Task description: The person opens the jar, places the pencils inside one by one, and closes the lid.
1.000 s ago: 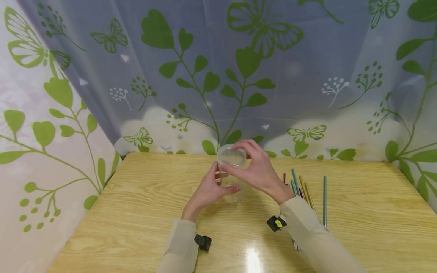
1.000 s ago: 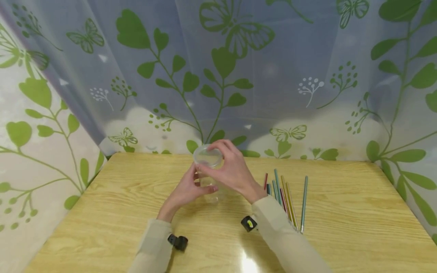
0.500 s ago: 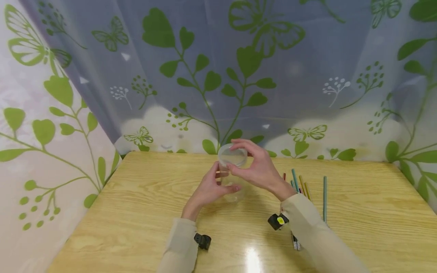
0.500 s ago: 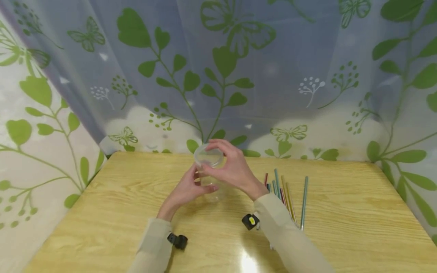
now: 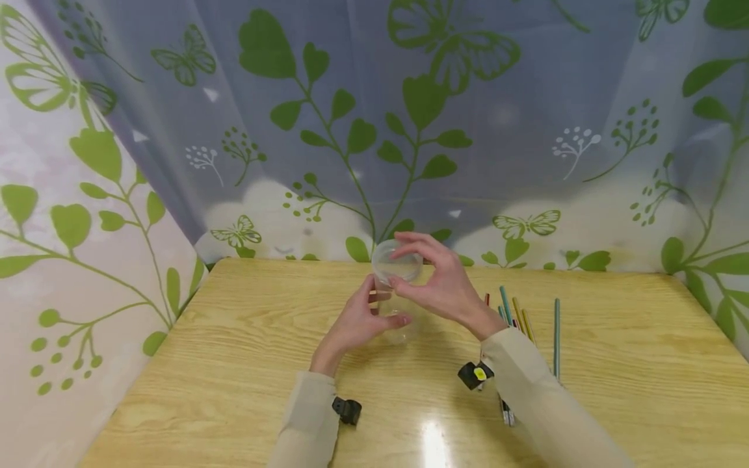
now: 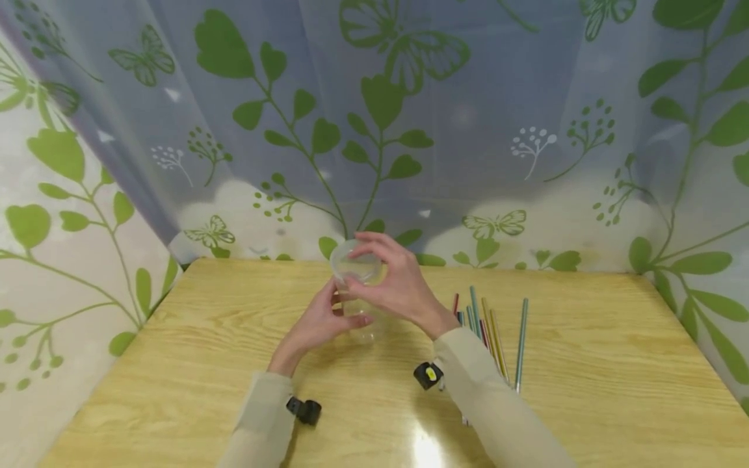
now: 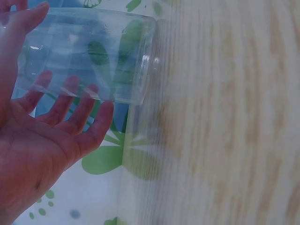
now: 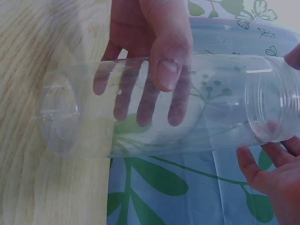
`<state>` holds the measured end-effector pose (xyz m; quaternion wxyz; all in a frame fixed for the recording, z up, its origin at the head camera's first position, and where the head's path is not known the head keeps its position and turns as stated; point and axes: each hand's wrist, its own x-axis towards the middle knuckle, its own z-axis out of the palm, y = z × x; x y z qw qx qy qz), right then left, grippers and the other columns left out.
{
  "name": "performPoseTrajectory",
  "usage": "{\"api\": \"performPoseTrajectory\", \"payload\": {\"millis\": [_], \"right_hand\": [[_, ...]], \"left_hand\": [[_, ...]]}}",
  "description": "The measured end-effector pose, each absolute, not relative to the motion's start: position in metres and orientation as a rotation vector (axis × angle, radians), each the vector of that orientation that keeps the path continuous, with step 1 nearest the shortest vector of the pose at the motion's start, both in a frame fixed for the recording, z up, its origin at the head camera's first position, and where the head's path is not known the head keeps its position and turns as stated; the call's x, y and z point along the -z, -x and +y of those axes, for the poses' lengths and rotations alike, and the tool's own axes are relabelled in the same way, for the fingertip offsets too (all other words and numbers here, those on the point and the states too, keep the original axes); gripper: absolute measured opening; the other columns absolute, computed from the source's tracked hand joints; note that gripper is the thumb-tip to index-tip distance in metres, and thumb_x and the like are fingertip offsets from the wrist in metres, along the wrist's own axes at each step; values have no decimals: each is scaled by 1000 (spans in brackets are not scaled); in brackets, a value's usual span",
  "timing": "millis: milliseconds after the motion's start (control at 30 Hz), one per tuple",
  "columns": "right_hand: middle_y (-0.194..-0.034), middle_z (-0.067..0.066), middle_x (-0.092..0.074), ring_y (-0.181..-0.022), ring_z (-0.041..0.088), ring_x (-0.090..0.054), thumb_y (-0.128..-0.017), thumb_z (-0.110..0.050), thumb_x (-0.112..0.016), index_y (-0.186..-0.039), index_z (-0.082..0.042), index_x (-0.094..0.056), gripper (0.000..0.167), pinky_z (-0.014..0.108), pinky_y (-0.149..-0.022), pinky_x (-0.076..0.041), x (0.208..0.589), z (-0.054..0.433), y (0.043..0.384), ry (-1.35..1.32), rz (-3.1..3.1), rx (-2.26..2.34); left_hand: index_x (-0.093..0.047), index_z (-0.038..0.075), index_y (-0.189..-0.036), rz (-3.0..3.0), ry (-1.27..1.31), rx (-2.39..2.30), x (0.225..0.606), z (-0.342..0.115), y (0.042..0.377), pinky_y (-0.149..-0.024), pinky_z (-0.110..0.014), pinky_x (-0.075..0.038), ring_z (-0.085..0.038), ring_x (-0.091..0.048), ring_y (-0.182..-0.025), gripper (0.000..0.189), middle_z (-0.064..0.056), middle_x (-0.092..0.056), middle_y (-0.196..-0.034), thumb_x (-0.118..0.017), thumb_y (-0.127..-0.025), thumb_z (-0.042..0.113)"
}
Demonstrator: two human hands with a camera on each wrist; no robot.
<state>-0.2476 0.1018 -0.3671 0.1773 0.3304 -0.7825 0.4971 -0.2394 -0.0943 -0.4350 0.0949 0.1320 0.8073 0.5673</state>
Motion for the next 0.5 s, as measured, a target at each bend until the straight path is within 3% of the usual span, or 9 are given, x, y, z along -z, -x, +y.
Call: {"api": "performPoseTrajectory", "payload": {"millis": [367,500], "right_hand": [[-140,13,-61,-126,32,-62,-79,-6,-87,-109,-6,-72,34,48,-94,-60,363,109,245,-863,-2149,-1405],[-139,16,-61,-123,34,-64,-77,-8,-89,-108,-3,-72,36,50,-93,-60,364,112,245,-844,-2167,-1368]], "left_hand": [[-46,27,-141,2431,-360,-1693,434,-96,240,-111,-57,-46,-32,-49,-140,71,-10,-50,-148,-87,-83,31],[-47,27,-139,2486,-340,-1686,434,-99,243,-112,-55,-46,-29,-51,-138,70,-5,-53,-145,-88,-81,33]]}}
